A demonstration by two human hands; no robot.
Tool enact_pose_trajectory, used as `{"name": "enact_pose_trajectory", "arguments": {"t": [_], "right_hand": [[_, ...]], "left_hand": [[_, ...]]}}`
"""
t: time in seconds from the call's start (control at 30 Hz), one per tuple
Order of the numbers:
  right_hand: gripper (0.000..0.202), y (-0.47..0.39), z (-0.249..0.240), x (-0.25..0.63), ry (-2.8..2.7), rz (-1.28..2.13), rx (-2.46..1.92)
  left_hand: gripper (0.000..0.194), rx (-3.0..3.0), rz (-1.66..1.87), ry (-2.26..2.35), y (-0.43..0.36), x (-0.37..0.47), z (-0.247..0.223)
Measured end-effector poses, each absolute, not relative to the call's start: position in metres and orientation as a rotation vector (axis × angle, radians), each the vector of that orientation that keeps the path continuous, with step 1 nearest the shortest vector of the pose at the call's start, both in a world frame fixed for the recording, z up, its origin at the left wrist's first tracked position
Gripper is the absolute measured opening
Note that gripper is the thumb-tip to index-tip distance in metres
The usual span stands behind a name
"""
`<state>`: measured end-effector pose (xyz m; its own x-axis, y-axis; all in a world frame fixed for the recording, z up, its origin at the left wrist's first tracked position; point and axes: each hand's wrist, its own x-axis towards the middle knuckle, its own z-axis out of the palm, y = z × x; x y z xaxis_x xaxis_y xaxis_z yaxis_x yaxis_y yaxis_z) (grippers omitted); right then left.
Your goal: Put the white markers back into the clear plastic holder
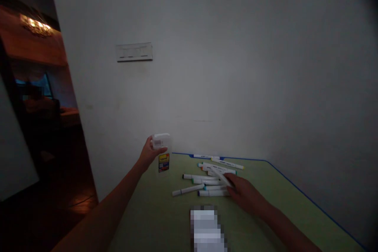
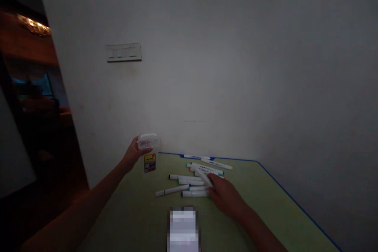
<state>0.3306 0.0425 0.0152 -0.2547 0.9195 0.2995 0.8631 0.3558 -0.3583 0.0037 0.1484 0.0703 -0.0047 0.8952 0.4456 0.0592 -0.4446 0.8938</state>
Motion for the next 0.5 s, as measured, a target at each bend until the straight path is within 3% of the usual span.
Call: {"name": "enact_pose_trajectory", "arguments": {"t": [0.2,0.3,0.4,0.5], "right_hand": [[0.024,0.05,0.062,0.286,-2.105,0.088,-1.245],[0.029,0.051,0.103,0.229,-2.259,-0.165,-1.055],[0.049,0.049,0.131,0.176,-2.405,-0.527,-1.023],[0.047,0.049,0.137,0.144,-2.555,-0.769,-0.947]], "left_hand": [[0.052,1.508,1.528,0.898,0.109,-0.003,0.07],[0.053,1.499,1.527,0.839,0.096,-0.003,0.067],[0.053,1.505,1.533,0.756,0.087,-0.003,0.064],[0.048,1.513,1.553,0.684,0.077,-0.003,0.061]]}}
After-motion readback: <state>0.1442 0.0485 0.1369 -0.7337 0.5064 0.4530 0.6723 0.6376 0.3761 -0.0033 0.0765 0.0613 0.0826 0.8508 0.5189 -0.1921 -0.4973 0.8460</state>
